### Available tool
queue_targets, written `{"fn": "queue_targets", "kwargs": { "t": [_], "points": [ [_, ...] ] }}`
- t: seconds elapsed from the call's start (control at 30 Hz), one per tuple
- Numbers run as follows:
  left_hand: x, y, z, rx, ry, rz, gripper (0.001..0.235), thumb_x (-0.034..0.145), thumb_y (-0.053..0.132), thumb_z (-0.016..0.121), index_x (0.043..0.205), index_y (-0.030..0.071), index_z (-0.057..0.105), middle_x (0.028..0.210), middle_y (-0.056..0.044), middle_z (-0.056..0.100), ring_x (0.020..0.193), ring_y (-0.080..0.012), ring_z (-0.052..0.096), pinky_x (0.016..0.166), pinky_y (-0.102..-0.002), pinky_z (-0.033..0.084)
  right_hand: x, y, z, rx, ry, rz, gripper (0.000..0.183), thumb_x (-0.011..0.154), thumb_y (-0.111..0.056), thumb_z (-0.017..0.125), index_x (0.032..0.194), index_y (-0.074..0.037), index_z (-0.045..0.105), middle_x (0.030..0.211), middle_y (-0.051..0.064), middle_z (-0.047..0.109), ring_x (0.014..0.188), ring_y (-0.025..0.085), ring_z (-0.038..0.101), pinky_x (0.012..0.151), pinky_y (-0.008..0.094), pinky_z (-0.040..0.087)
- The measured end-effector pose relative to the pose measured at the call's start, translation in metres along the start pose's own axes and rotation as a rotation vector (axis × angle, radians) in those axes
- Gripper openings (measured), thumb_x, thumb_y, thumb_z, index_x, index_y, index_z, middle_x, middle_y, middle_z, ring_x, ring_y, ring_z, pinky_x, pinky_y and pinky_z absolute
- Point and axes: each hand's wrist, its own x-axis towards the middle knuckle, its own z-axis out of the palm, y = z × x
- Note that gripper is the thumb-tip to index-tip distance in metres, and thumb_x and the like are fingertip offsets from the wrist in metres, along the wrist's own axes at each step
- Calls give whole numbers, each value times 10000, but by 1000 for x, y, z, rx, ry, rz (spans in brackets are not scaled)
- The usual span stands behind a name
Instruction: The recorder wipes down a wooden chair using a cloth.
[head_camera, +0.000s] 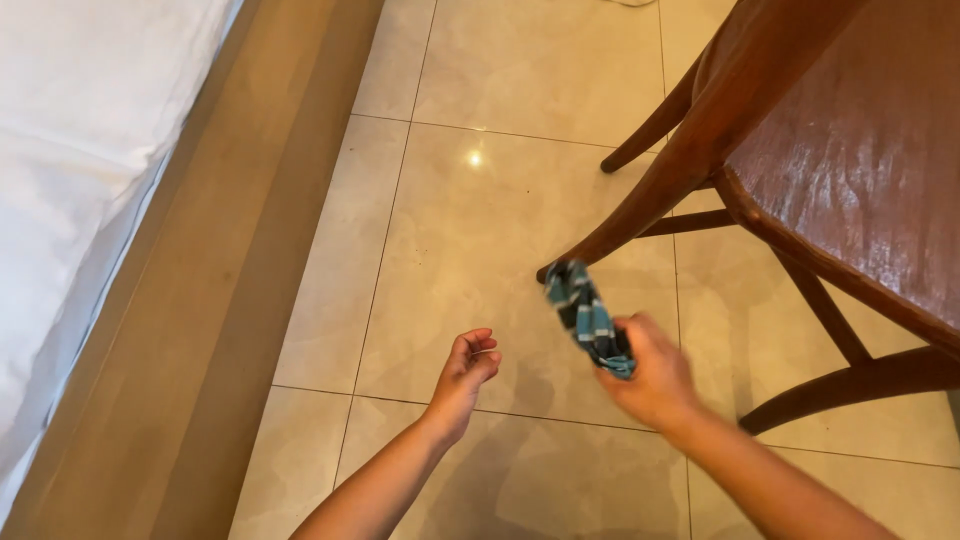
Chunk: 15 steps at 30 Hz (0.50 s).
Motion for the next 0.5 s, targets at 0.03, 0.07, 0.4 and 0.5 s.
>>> {"fn": "queue_targets", "kwargs": {
  "t": [0.03,0.07,0.4,0.5],
  "points": [
    [2,3,-4,-28,8,17,493,905,247,679,1345,112,502,1247,-22,557,1132,-145,539,1017,-338,460,9,-30,-24,-338,255,-464,493,740,-183,819,1191,-53,666,936,111,656,791,296,634,701,418,487],
    [4,5,-7,-56,16,35,444,925,250,663,1322,99,534,1243,-22,562,1123,-147,534,1014,-337,453,19,-61,-49,-675,508,-929,490,784,-246,795,1217,-47,683,895,106,591,712,312,562,665,452,400],
    [-1,21,-22,-77,-22,97,248,1001,255,594,1188,93,599,1179,-18,622,1145,-148,590,1002,-346,481,157,60,28,-1436,575,-872,359,1058,-236,545,1401,-167,627,1537,44,586,1505,265,404,1222,567,224],
    [-2,8,-33,-64,-39,63,244,1013,269,578,1175,90,611,1177,-22,631,1141,-153,601,1004,-349,483,163,101,61,-1465,132,-948,427,862,-269,563,1276,-174,612,1437,5,593,1429,234,460,1198,457,256]
  ]
}}
